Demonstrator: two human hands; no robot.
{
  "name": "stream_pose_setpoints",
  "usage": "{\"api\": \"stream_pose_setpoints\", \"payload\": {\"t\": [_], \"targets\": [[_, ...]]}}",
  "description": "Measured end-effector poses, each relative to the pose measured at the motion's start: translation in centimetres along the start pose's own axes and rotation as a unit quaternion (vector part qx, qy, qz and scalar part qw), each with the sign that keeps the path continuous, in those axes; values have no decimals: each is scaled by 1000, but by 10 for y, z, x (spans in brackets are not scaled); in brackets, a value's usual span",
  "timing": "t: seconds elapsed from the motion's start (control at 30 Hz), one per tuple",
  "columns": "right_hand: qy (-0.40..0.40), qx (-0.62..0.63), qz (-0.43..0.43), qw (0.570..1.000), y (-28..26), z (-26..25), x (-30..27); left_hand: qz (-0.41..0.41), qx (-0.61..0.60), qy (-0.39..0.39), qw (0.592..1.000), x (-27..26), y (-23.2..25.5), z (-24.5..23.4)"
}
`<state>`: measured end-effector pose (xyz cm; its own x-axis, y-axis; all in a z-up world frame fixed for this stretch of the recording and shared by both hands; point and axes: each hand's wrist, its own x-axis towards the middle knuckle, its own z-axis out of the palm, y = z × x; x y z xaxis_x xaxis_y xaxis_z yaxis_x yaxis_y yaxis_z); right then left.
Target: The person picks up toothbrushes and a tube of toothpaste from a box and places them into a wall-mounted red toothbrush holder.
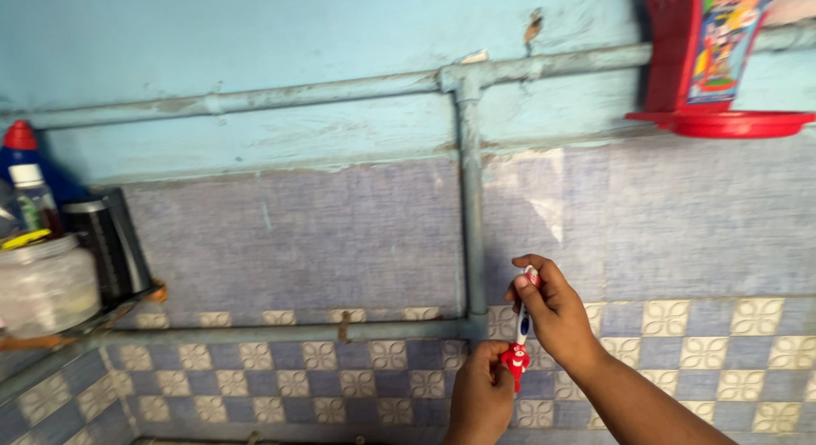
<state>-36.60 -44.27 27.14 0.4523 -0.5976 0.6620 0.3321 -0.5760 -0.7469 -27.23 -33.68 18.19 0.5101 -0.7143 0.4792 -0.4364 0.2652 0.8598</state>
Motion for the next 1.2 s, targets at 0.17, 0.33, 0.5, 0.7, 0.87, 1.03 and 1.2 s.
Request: {"api": "stream_pose_setpoints", "payload": {"t": [0.17, 0.33, 0.5, 0.7, 0.87, 1.03, 1.2], "targets": [[22, -18, 2, 1000, -2, -36, 3, 3, -69, -29, 997, 11, 2, 33], [26, -144, -27, 989, -26, -66, 6, 7, -140, -41, 989, 24, 8, 66], [-25, -268, 6, 963, -61, -94, 7, 40, -145, -92, 984, 32, 20, 82], [-49, -240, -5, 969, -87, -118, 14, 118, -153, -113, 975, 43, 50, 104], [-17, -245, -29, 969, -113, -142, 20, 173, 13, -101, 980, 43, 91, 100], [8, -208, -128, 970, -146, -179, 34, 313, 63, -25, 947, 58, 126, 98], [54, -190, -210, 958, -190, -215, 53, 501, 134, 98, 849, 83, 173, 105]]}}
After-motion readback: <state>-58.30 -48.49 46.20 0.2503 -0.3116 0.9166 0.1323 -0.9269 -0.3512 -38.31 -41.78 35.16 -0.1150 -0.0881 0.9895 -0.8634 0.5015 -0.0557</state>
